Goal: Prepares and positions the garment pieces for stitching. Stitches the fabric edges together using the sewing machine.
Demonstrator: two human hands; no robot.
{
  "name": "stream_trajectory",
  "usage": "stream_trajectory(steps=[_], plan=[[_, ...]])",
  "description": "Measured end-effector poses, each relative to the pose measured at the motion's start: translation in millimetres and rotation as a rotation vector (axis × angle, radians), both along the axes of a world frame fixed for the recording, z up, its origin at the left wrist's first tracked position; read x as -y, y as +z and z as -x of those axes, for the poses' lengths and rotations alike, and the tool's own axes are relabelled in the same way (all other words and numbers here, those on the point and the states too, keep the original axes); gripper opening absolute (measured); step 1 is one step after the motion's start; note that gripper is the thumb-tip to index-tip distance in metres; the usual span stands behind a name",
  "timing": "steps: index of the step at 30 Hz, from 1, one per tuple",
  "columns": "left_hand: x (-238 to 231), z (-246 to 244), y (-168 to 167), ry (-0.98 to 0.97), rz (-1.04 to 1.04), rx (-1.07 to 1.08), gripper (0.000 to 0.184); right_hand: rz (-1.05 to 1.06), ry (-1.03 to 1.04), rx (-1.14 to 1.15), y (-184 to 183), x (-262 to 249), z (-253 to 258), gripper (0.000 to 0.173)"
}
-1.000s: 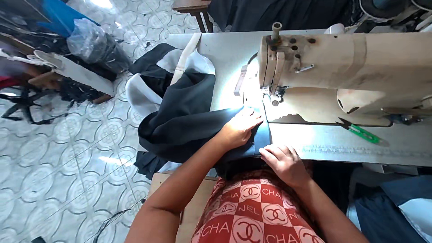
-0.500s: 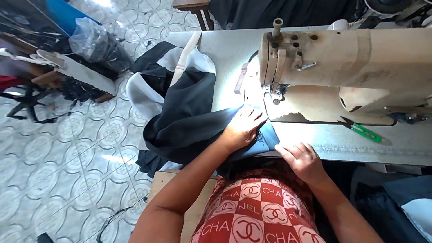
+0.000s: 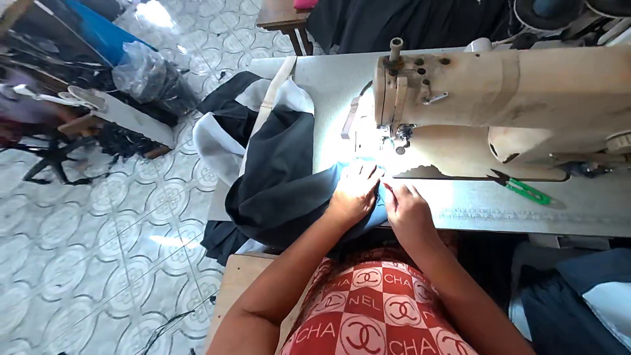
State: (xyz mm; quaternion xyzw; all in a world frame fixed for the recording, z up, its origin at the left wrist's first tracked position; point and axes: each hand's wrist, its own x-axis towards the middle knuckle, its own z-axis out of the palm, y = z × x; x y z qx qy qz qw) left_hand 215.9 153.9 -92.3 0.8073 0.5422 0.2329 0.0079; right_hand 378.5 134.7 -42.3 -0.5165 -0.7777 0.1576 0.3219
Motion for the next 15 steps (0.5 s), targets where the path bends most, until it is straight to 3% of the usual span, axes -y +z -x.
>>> stream_trajectory(steps=[3,6,12,15], plan=[[3,-2,1,0.033,0.012,-0.013,0.037,0.127,-0.079,0.048,-11,-17,14,0.024],[-7,-1,28,-0.015,0.168,-0.025,0.038,0.108,-0.107,0.083,-18,-24,16,0.026],[-60,3,67,-0.162,0.472,-0.282,0.025,0.134,-0.077,0.122,-22,-27,14,0.021],[-86,21,43,-0.387,0.286,-0.152,0.018,0.091,-0.104,0.105,-27,-29,13,0.019]])
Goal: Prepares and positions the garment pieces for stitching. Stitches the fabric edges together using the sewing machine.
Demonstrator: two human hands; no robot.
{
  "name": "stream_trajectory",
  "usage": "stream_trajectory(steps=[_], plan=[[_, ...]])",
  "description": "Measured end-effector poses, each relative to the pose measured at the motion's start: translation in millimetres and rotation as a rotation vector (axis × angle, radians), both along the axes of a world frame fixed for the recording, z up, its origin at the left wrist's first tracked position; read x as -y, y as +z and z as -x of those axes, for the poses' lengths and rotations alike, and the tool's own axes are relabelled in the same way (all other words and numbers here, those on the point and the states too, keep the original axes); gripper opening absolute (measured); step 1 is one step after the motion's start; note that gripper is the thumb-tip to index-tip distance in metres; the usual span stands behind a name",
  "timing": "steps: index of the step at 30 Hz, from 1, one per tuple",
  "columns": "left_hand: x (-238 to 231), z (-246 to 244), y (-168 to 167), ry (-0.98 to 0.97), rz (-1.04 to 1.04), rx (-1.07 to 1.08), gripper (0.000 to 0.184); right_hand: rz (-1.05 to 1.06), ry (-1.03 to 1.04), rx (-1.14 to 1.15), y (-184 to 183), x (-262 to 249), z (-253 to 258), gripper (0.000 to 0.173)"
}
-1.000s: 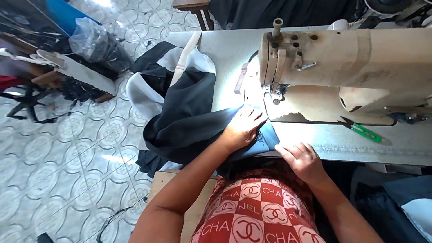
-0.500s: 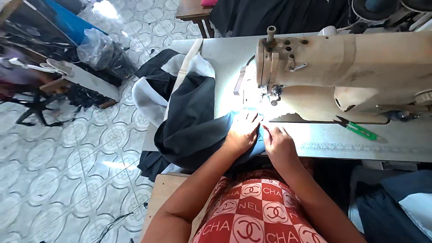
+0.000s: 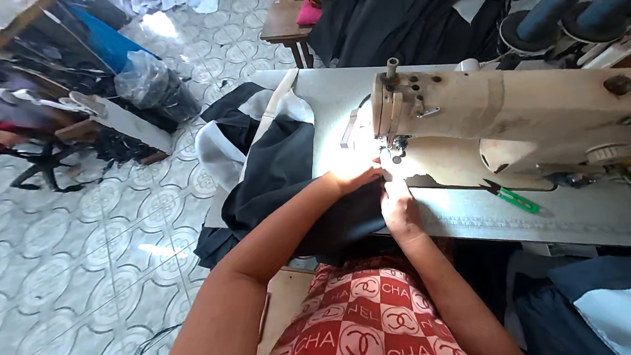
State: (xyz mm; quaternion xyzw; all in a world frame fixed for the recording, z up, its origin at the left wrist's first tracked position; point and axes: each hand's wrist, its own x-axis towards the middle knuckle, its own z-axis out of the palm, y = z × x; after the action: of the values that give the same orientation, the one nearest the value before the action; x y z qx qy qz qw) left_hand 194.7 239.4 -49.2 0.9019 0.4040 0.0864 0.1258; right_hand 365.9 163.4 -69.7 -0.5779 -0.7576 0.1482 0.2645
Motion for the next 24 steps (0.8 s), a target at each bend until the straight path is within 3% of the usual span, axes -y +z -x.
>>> stream_trajectory(steps=[3,8,12,16,19,24], plan=[[2,16,-29,0.004,-0.157,0.303,0.013,-0.068,-0.006,-0.038,-5,1,0,0.021],[15,31,-35,0.106,-0.108,0.439,0.017,-0.073,-0.011,-0.056,-10,3,7,0.019],[8,37,-11,0.065,0.046,0.409,0.018,-0.004,-0.03,-0.049,-6,0,10,0.025],[-2,35,11,0.108,0.239,0.163,0.02,0.056,-0.045,-0.046,-3,-5,13,0.035],[2,35,15,0.125,0.23,0.102,0.021,0.075,-0.038,-0.03,0,-7,14,0.044],[1,52,-3,0.035,0.123,0.26,0.022,0.123,-0.027,-0.047,4,-11,15,0.048]])
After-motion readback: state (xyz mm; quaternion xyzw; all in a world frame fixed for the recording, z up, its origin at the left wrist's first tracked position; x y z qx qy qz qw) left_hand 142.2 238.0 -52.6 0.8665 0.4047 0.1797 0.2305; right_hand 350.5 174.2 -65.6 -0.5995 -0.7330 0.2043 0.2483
